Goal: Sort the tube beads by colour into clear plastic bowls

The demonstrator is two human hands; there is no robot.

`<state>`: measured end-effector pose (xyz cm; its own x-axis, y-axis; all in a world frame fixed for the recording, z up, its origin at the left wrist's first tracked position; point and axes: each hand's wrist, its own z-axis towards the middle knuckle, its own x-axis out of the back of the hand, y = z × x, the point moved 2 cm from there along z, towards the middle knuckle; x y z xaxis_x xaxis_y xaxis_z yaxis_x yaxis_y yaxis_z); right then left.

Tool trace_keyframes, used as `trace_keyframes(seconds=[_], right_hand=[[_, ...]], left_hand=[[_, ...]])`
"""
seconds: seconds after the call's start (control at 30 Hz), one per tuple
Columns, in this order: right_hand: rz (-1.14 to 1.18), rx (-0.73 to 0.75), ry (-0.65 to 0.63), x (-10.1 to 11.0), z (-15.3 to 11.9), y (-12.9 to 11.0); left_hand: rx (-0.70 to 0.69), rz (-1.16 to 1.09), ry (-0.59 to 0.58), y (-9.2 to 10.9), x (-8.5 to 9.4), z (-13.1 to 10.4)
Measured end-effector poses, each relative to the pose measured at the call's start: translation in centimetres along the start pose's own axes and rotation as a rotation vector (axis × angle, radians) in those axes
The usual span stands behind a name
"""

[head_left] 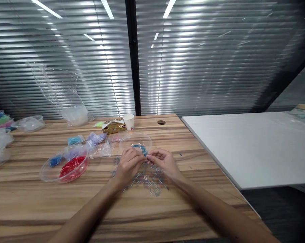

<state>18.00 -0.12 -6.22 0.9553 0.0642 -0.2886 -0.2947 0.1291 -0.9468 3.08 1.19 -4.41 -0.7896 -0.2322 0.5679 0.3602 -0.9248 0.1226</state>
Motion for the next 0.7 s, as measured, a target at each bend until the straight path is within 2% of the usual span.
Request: trace_keyframes(seconds=[0.2, 0.3, 0.5, 0.6, 0.7], right_hand=[[-0.032, 0.010, -0.011, 0.1, 0.1, 0.1], [-0.106, 0.033, -0.042, 0.5, 0.3, -0.2], [-0.479, 0.119, -0.208, 1.9, 0.8, -0.8], [-0.677, 0.171, -0.247, 2.3, 0.9, -0.7], [-0.794, 0.218, -0.231, 2.5, 1.0, -0.8]], left_hand=[[0.052, -0.007, -0.006, 0.0, -0.1, 0.1], [0.100, 0.009, 0.029, 0.0, 0.2, 0.3], [0.240, 0.105, 0.186, -0.8, 1.2, 0.6], [0.256, 0.165, 0.187, -1.0, 1.3, 0.5], [0.247, 0.194, 0.160, -1.0, 1.2, 0.6]])
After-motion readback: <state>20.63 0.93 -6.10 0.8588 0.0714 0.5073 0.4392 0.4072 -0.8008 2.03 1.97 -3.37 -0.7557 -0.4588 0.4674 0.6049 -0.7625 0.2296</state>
